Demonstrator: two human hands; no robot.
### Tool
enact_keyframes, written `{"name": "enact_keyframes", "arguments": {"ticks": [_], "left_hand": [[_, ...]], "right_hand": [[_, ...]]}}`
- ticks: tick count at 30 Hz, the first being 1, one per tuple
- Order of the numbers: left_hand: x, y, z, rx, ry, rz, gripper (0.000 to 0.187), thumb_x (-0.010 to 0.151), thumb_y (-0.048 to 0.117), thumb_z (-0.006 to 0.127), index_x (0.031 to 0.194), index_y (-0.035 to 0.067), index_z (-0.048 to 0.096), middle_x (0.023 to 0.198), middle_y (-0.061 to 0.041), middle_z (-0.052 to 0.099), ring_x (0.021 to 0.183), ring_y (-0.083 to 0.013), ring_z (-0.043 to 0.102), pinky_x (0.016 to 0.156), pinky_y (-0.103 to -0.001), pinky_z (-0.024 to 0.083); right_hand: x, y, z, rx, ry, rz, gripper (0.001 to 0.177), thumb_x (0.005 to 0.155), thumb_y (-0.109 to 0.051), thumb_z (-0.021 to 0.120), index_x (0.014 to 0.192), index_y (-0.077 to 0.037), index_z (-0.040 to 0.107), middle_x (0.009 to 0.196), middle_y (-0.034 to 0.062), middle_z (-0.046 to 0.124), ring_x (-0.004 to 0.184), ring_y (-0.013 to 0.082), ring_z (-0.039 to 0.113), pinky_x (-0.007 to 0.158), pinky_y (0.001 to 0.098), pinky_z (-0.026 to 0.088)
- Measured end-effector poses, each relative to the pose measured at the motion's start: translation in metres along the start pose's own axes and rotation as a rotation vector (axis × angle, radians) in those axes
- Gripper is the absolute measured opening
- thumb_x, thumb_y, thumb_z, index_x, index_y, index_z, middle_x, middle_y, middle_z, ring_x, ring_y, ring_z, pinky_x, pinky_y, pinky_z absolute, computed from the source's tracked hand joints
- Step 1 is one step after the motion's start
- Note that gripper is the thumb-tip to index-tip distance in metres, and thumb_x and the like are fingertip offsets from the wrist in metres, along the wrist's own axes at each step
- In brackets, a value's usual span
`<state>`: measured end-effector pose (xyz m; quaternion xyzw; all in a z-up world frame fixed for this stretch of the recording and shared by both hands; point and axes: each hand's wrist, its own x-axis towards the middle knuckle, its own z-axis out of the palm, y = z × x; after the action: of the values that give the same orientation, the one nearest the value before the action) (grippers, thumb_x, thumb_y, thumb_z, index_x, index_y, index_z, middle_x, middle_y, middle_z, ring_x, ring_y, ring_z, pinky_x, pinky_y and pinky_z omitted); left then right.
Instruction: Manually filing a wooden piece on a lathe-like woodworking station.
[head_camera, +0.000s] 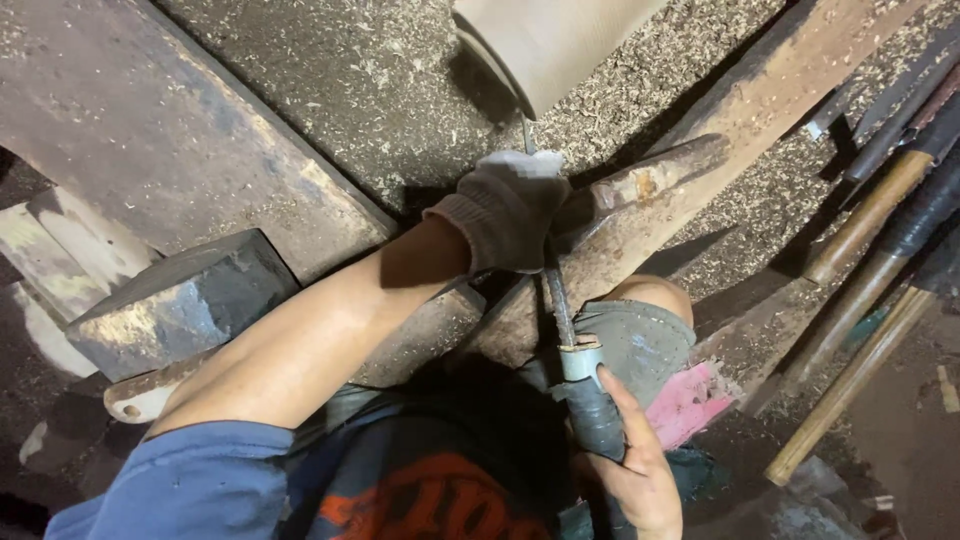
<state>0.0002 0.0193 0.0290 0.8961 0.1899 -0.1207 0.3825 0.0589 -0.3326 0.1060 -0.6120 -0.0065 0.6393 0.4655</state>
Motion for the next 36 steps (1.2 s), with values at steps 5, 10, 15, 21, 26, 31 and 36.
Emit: {"name": "enact_keyframes", "arguments": {"ticks": [5,10,15,21,26,31,36], "left_hand": [[0.003,0.002,-0.002,0.016,-0.064,-0.042,0.041,0.073,0.046,0.079,0.094,0.012,0.072,0.083,-0.018,0.069,0.083,-0.04,0.07,0.074,-0.049,0.056],[0.003,-0.003,0.005,0.011,-0.056,-0.05,0.038,0.084,0.049,0.074,0.088,0.012,0.071,0.083,-0.016,0.069,0.081,-0.0364,0.071,0.076,-0.046,0.057],[0.003,-0.01,0.012,-0.027,0.012,-0.013,0.027,0.078,0.037,0.078,0.087,0.012,0.073,0.083,-0.016,0.07,0.082,-0.0362,0.071,0.076,-0.045,0.057],[0.015,-0.018,0.02,-0.089,-0.055,-0.032,0.019,0.077,0.027,0.076,0.089,0.013,0.076,0.087,-0.014,0.072,0.084,-0.0345,0.073,0.076,-0.046,0.057],[0.014,-0.01,0.005,0.043,-0.136,-0.031,0.022,0.086,0.029,0.074,0.09,0.008,0.076,0.088,-0.018,0.071,0.084,-0.0377,0.073,0.073,-0.05,0.057],[0.01,-0.011,0.005,0.089,-0.056,0.028,0.023,0.07,0.024,0.08,0.086,0.007,0.077,0.087,-0.019,0.072,0.083,-0.0385,0.073,0.073,-0.048,0.058],[0.01,-0.004,-0.005,0.099,-0.124,-0.007,0.027,0.071,0.028,0.08,0.09,0.009,0.076,0.086,-0.018,0.073,0.082,-0.0374,0.074,0.075,-0.047,0.058]], "right_hand": [[0.004,-0.002,0.0,-0.117,0.055,0.012,0.094,0.071,0.019,0.059,0.158,-0.007,0.037,0.129,0.0114,0.064,0.111,0.0179,0.062,0.098,0.028,0.043],[0.001,-0.01,-0.005,-0.082,-0.005,0.024,0.096,0.071,0.021,0.061,0.159,-0.009,0.037,0.125,0.0117,0.066,0.111,0.0187,0.063,0.1,0.0278,0.043],[-0.003,-0.033,0.007,0.019,-0.001,0.099,0.102,0.068,0.023,0.063,0.16,-0.011,0.035,0.119,0.012,0.066,0.105,0.0193,0.062,0.093,0.0286,0.045],[-0.004,-0.023,0.006,0.096,-0.009,0.105,0.107,0.069,0.021,0.066,0.163,-0.013,0.031,0.112,0.0144,0.067,0.093,0.0207,0.063,0.083,0.0307,0.049],[-0.004,-0.015,0.002,0.054,-0.04,0.052,0.105,0.071,0.019,0.065,0.164,-0.012,0.028,0.114,0.0149,0.067,0.095,0.0194,0.064,0.084,0.0292,0.05],[0.005,-0.018,0.004,-0.104,0.006,-0.014,0.098,0.067,0.019,0.057,0.159,-0.007,0.035,0.138,0.0131,0.059,0.12,0.0189,0.057,0.101,0.0272,0.04],[0.007,-0.018,0.013,-0.174,0.09,0.024,0.097,0.065,0.025,0.055,0.156,-0.008,0.042,0.141,0.0121,0.06,0.126,0.0197,0.057,0.106,0.0289,0.04]]}}
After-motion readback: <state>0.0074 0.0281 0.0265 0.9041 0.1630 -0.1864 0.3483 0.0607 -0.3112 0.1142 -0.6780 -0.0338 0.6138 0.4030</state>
